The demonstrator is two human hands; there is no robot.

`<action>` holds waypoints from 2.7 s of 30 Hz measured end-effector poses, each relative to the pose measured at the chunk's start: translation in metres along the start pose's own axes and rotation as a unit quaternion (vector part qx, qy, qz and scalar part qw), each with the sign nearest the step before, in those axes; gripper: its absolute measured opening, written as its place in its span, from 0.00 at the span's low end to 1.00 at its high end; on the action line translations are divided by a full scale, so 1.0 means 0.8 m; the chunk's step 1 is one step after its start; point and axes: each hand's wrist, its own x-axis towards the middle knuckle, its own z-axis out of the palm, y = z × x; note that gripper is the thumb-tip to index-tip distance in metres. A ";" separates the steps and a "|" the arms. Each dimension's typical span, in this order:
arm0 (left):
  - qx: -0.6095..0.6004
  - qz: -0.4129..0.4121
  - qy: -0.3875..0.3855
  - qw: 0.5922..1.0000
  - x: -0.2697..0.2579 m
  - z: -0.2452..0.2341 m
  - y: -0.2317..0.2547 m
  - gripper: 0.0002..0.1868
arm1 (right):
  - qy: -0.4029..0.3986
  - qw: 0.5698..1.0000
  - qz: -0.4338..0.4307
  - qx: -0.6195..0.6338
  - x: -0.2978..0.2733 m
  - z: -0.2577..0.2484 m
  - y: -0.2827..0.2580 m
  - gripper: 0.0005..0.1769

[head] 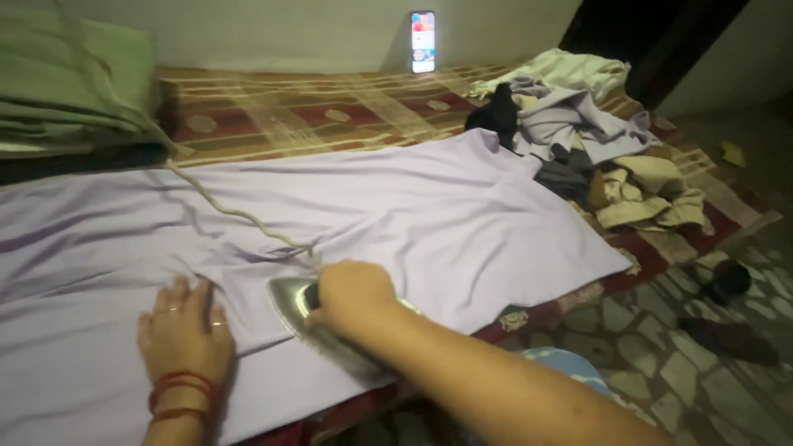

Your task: The recorder irons a purple pair of trousers on a bed and then folds them.

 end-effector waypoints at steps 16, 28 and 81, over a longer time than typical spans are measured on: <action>0.084 0.118 -0.085 0.986 0.007 0.005 0.089 0.50 | 0.147 0.987 0.058 -0.003 0.183 -0.051 0.097 0.36; 0.109 0.062 -0.052 0.991 -0.014 0.032 0.107 0.31 | 0.018 1.000 0.022 0.005 0.044 -0.036 0.119 0.37; -0.073 0.179 -0.030 0.981 -0.007 0.130 0.296 0.41 | 0.159 0.984 -0.068 -0.041 0.070 -0.059 0.388 0.33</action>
